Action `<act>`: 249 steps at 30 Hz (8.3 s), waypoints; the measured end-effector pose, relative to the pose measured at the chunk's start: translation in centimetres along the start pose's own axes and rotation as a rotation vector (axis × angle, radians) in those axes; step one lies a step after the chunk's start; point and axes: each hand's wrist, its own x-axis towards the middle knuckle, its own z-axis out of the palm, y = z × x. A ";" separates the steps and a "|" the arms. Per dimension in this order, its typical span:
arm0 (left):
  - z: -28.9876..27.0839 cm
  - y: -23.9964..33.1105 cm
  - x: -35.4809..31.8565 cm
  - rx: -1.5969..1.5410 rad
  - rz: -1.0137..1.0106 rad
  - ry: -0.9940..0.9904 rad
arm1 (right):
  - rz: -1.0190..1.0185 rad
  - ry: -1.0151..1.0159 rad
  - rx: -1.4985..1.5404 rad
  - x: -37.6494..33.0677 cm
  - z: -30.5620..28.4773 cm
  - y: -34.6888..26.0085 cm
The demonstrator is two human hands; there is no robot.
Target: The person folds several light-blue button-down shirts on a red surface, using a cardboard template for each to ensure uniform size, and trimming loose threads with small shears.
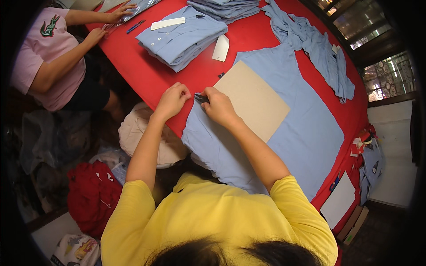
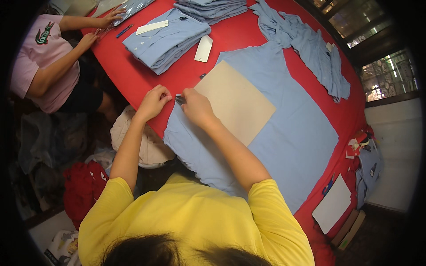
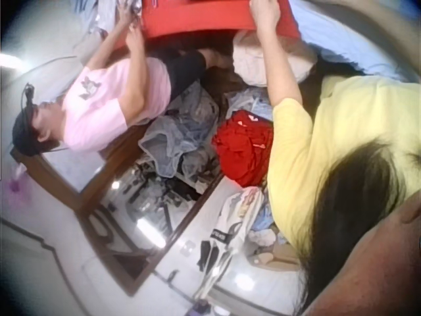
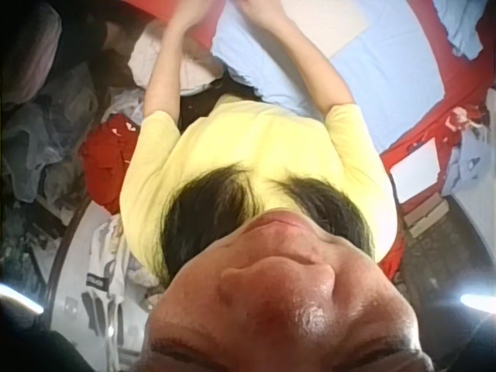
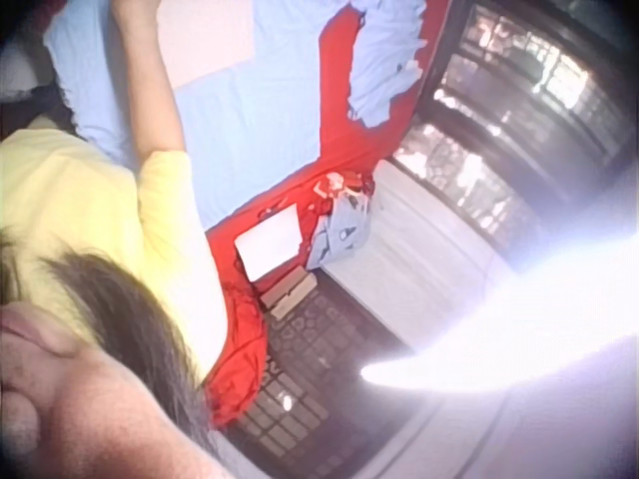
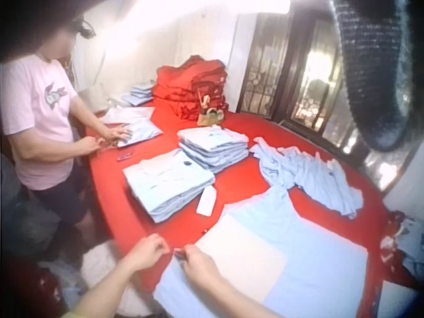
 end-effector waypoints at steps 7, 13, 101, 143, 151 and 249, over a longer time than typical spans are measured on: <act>-4.7 1.1 -0.6 -0.377 -0.214 -0.767 | -0.009 0.065 0.057 -0.4 -1.1 0.2; -1.8 5.1 0.2 0.111 0.012 -0.179 | 0.271 0.358 0.177 -8.7 -8.5 4.8; 10.0 8.4 3.2 -0.083 0.264 0.016 | -0.288 0.129 -0.580 3.4 -5.3 6.0; 12.9 7.6 3.1 0.452 0.449 0.134 | 0.559 0.673 -0.942 -36.1 -28.1 20.0; 11.5 6.5 4.2 0.368 0.509 -0.016 | 0.798 0.830 -0.912 -50.0 -20.8 14.1; 5.3 6.7 10.4 -0.326 -0.006 -0.805 | 0.390 -0.472 -0.028 -16.3 -7.9 -8.0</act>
